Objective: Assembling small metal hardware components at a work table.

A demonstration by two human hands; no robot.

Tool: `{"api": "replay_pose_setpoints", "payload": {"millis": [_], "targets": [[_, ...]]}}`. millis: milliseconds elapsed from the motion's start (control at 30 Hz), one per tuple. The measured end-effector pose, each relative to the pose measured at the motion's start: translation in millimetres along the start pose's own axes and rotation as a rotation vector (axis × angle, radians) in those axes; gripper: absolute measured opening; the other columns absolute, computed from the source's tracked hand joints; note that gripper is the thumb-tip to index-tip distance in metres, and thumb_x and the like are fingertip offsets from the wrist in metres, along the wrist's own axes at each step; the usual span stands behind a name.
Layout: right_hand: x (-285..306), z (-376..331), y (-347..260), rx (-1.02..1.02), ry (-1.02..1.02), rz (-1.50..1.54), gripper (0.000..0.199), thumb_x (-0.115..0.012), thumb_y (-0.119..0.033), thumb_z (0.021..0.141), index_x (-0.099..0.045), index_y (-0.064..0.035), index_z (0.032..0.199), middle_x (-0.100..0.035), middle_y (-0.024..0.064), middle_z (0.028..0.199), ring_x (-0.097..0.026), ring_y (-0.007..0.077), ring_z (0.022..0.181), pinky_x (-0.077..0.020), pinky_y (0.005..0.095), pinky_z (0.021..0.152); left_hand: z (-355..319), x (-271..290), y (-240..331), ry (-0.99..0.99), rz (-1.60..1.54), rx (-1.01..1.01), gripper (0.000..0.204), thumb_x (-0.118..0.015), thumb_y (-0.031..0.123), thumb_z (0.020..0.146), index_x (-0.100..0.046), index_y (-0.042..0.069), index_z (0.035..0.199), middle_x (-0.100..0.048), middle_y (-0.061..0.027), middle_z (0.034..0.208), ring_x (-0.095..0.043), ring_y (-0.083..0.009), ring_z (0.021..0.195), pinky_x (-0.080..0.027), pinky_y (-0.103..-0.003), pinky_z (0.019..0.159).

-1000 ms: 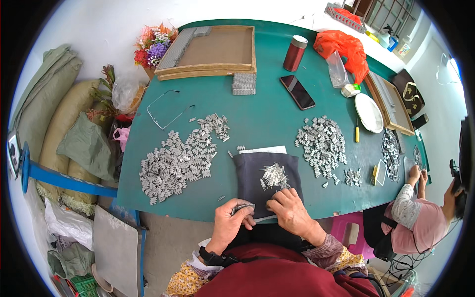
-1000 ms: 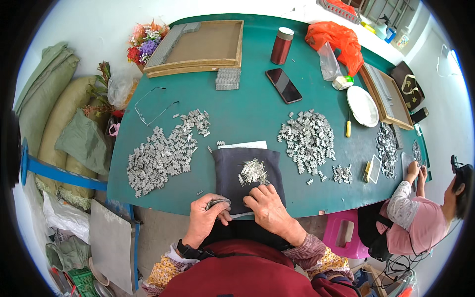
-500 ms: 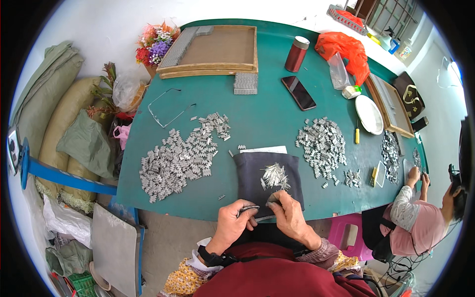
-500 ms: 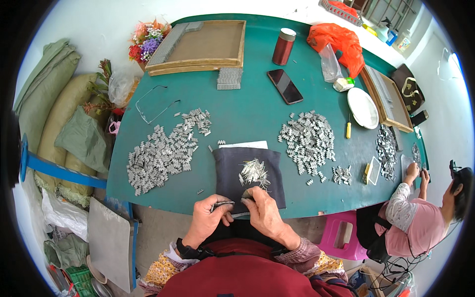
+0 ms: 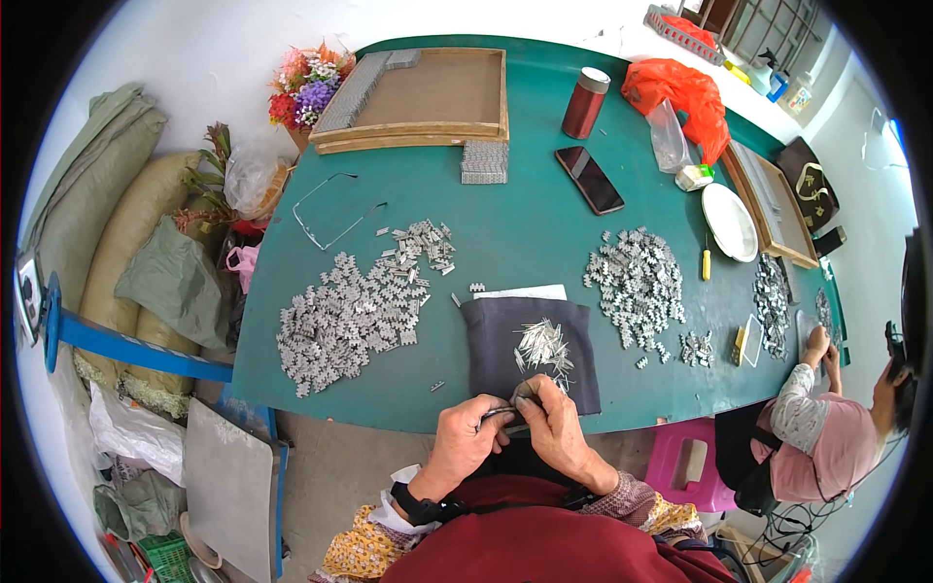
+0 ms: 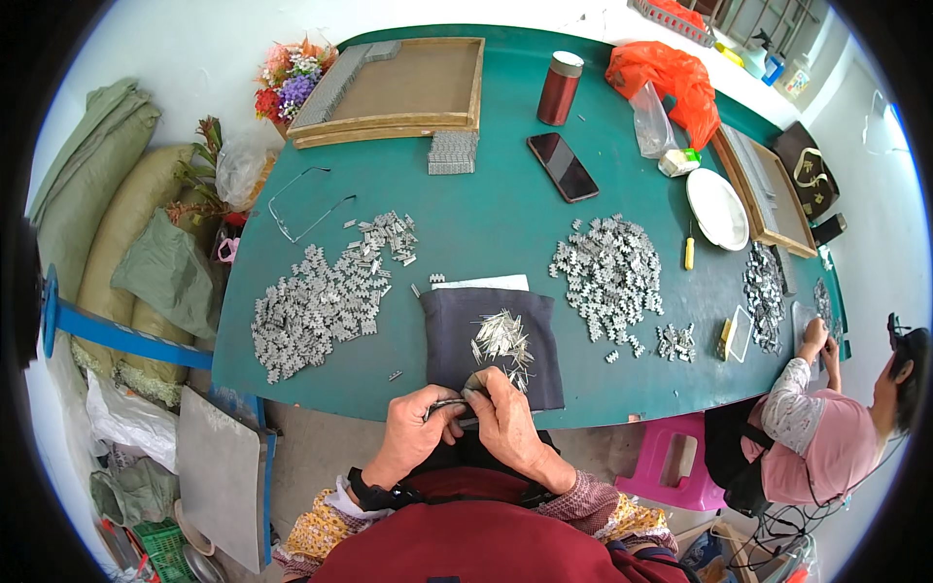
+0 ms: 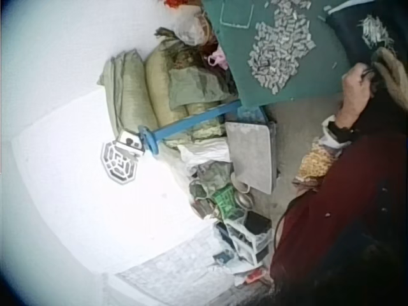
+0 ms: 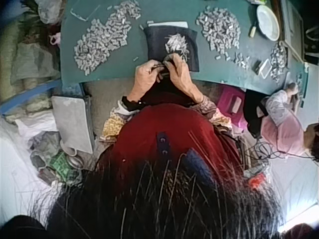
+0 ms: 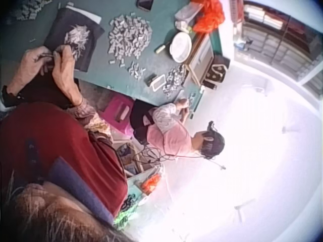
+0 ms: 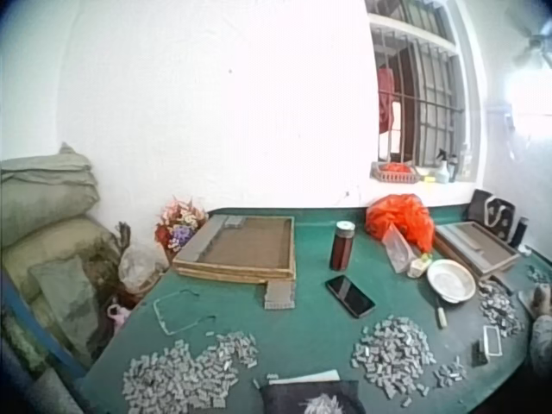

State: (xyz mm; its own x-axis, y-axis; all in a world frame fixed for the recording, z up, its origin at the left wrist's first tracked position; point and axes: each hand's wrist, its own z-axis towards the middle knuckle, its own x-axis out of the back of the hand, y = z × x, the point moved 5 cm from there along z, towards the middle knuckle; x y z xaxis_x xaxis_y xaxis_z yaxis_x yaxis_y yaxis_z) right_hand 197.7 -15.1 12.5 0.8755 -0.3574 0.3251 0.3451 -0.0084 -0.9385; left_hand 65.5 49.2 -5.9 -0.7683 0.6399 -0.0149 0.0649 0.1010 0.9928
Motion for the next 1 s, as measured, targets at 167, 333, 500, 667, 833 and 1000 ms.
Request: {"api": "replay_pose_setpoints", "payload": {"millis": [167, 333, 500, 667, 833, 1000], "targets": [[-0.8, -1.6, 3.9, -0.051, 0.005, 0.043, 0.003, -0.055, 0.0, 0.095, -0.054, 0.0013, 0.097, -0.06, 0.0171, 0.084, -0.061, 0.0311, 0.071, -0.0491, 0.0394, 0.066, 0.2, -1.0, -1.6, -0.004, 0.02, -0.013, 0.004, -0.064, -0.002, 0.092, -0.066, -0.003, 0.095, -0.068, -0.0072, 0.075, -0.064, -0.0097, 0.059, -0.052, -0.024, 0.049], [-1.3, -2.5, 5.1, -0.006, 0.012, 0.011, 0.005, -0.057, 0.0, 0.093, -0.054, 0.0008, 0.097, -0.059, 0.0165, 0.086, -0.061, 0.0338, 0.074, -0.0489, 0.0409, 0.066, 0.2, -2.1, -1.5, -0.009, 0.037, -0.011, 0.003, -0.064, -0.002, 0.092, -0.066, -0.003, 0.095, -0.068, -0.0076, 0.076, -0.065, -0.0102, 0.059, -0.052, -0.025, 0.049], [1.0, -4.1, -5.6, 0.232, 0.011, -0.267, 0.014, -0.06, 0.002, 0.086, -0.057, -0.001, 0.1, -0.06, 0.0144, 0.09, -0.061, 0.0313, 0.08, -0.0464, 0.0401, 0.072, 0.8, -2.0, -1.2, -0.003, 0.018, -0.002, 0.004, -0.064, -0.002, 0.093, -0.067, -0.003, 0.095, -0.068, -0.0077, 0.075, -0.065, -0.0105, 0.058, -0.052, -0.025, 0.048], [3.9, -17.9, -16.7, 0.505, -0.034, -0.591, 0.036, -0.064, 0.002, 0.073, -0.061, -0.0023, 0.109, -0.061, 0.0105, 0.103, -0.06, 0.0255, 0.088, -0.0427, 0.0377, 0.08, 2.9, -0.6, -6.9, 0.009, -0.105, 0.075, 0.005, -0.064, -0.002, 0.093, -0.068, -0.003, 0.096, -0.068, -0.0074, 0.073, -0.065, -0.0105, 0.058, -0.052, -0.024, 0.048], [18.6, -22.7, -8.5, 0.464, -0.046, -0.549, 0.043, -0.063, 0.003, 0.072, -0.064, -0.0028, 0.114, -0.061, 0.0111, 0.106, -0.059, 0.027, 0.089, -0.0429, 0.039, 0.082, 1.7, -4.8, -6.3, -0.05, -0.073, 0.09, 0.007, -0.065, 0.001, 0.093, -0.068, -0.003, 0.096, -0.069, -0.0073, 0.073, -0.066, -0.011, 0.058, -0.052, -0.024, 0.048], [37.7, -16.0, -4.1, 0.36, 0.0, -0.741, 0.039, -0.062, 0.001, 0.07, -0.066, -0.0016, 0.109, -0.061, 0.0116, 0.106, -0.057, 0.0288, 0.094, -0.0418, 0.0424, 0.085, 2.0, 0.8, -7.6, -0.02, -0.12, 0.127, 0.008, -0.066, 0.003, 0.093, -0.069, -0.004, 0.097, -0.069, -0.0074, 0.074, -0.066, -0.0117, 0.058, -0.053, -0.024, 0.047]]}}
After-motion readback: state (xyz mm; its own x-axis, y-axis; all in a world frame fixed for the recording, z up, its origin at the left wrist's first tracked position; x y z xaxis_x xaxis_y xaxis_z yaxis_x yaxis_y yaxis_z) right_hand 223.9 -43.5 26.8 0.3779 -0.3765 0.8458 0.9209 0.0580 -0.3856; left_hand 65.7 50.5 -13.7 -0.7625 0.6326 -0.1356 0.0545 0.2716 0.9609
